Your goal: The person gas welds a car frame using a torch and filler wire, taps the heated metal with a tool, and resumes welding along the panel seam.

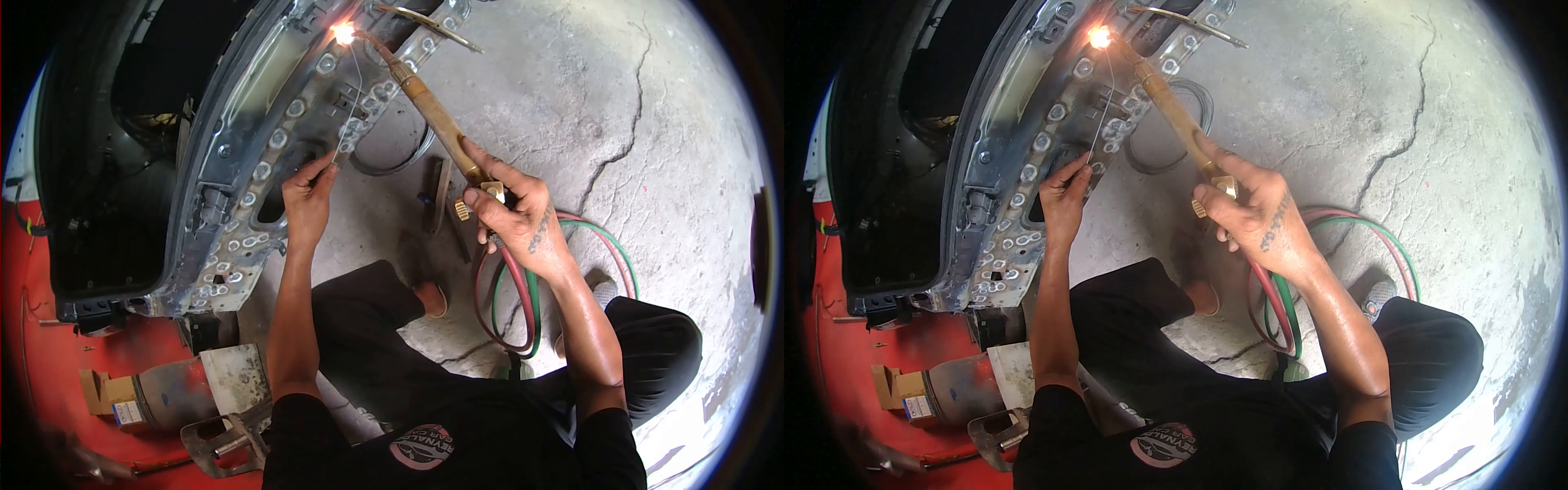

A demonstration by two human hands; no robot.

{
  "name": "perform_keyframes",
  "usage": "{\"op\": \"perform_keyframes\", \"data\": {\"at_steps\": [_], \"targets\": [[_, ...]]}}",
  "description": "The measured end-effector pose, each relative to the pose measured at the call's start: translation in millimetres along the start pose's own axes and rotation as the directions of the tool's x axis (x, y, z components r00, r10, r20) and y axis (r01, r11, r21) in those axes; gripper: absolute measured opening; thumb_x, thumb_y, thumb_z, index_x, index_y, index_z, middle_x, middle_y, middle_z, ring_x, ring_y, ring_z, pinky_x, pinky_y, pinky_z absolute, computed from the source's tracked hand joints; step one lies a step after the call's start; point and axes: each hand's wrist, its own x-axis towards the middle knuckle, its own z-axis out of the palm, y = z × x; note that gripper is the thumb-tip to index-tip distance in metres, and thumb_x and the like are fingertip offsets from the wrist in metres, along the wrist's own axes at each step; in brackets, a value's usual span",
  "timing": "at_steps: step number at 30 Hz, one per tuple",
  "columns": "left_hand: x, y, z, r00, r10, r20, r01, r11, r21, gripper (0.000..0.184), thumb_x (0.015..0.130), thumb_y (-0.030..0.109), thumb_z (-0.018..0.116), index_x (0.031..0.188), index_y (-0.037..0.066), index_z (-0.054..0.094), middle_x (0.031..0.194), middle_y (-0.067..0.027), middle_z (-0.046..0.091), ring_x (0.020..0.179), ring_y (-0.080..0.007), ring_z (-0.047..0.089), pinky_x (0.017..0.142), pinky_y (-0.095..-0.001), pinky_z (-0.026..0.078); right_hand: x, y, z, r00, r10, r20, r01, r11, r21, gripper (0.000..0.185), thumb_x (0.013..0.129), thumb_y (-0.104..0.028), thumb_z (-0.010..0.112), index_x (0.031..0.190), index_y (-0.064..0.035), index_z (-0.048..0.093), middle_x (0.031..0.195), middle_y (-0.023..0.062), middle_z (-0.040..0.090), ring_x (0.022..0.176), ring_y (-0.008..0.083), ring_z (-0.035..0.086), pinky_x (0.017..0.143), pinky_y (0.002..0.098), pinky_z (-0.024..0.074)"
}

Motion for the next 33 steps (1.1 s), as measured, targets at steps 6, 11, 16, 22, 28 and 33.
{"op": "perform_keyframes", "data": {"at_steps": [6, 11, 16, 22, 28, 33], "targets": [[0.7, 0.2, 0.0, 1.0, 0.003, -0.003, -0.003, 1.0, 0.003, 0.027, 0.101, 0.004, 0.074, 0.127, -0.001, 0.078, 0.094, 0.0007, 0.073, 0.083, -0.0049, 0.057, 0.075, -0.022, 0.047, -0.1, 0.7, 0.0, 1.0, -0.007, 0.0, 0.007, 1.0, -0.009, 0.062, 0.103, -0.018, 0.067, 0.161, -0.0077, 0.05, 0.099, 0.0076, 0.07, 0.067, 0.0092, 0.063, 0.056, 0.027, 0.0562], [0.7, 3.5, 0.4, 1.0, -0.007, -0.002, 0.007, 1.0, 0.02, 0.027, 0.101, 0.004, 0.073, 0.127, -0.001, 0.078, 0.092, 0.0016, 0.071, 0.082, -0.0047, 0.056, 0.074, -0.0219, 0.046, -0.7, -0.1, -0.1, 1.0, -0.009, -0.004, 0.009, 1.0, -0.008, 0.062, 0.103, -0.017, 0.067, 0.161, -0.0078, 0.05, 0.099, 0.0072, 0.07, 0.067, 0.009, 0.063, 0.056, 0.027, 0.0562], [1.8, 1.0, -0.3, 1.0, -0.011, 0.008, 0.011, 1.0, 0.013, 0.027, 0.101, 0.004, 0.073, 0.127, -0.001, 0.078, 0.091, 0.0022, 0.071, 0.081, -0.0044, 0.056, 0.074, -0.0219, 0.046, -0.6, -1.4, -0.9, 1.0, 0.003, -0.001, -0.003, 1.0, -0.005, 0.062, 0.103, -0.017, 0.068, 0.161, -0.0078, 0.05, 0.098, 0.0066, 0.07, 0.067, 0.0089, 0.063, 0.057, 0.027, 0.0559], [1.9, -2.2, 0.3, 1.0, -0.006, -0.001, 0.006, 1.0, -0.008, 0.027, 0.101, 0.005, 0.073, 0.127, -0.001, 0.078, 0.092, 0.002, 0.072, 0.082, -0.0045, 0.057, 0.075, -0.0217, 0.046, -0.9, -2.2, -1.2, 1.0, 0.011, 0.009, -0.011, 1.0, 0.009, 0.062, 0.102, -0.017, 0.067, 0.162, -0.0078, 0.049, 0.099, 0.0061, 0.07, 0.068, 0.0088, 0.062, 0.057, 0.0266, 0.0555], [1.9, -0.5, 0.2, 1.0, -0.013, 0.001, 0.013, 1.0, -0.002, 0.027, 0.101, 0.005, 0.074, 0.127, -0.001, 0.078, 0.093, 0.0013, 0.073, 0.083, -0.0048, 0.058, 0.076, -0.0221, 0.047, -0.6, -2.7, -1.1, 0.999, 0.031, 0.01, -0.031, 0.999, 0.016, 0.063, 0.102, -0.017, 0.067, 0.162, -0.008, 0.049, 0.101, 0.0072, 0.07, 0.068, 0.0089, 0.062, 0.057, 0.0267, 0.0557], [1.8, 1.3, 1.0, 1.0, -0.003, -0.002, 0.003, 1.0, -0.002, 0.026, 0.101, 0.005, 0.073, 0.126, -0.001, 0.078, 0.093, 0.0011, 0.073, 0.083, -0.0049, 0.058, 0.076, -0.022, 0.048, 0.1, -2.2, -1.4, 0.999, 0.033, 0.009, -0.033, 0.999, 0.008, 0.063, 0.102, -0.017, 0.067, 0.162, -0.0081, 0.049, 0.102, 0.0079, 0.07, 0.068, 0.009, 0.062, 0.057, 0.0268, 0.056]]}}
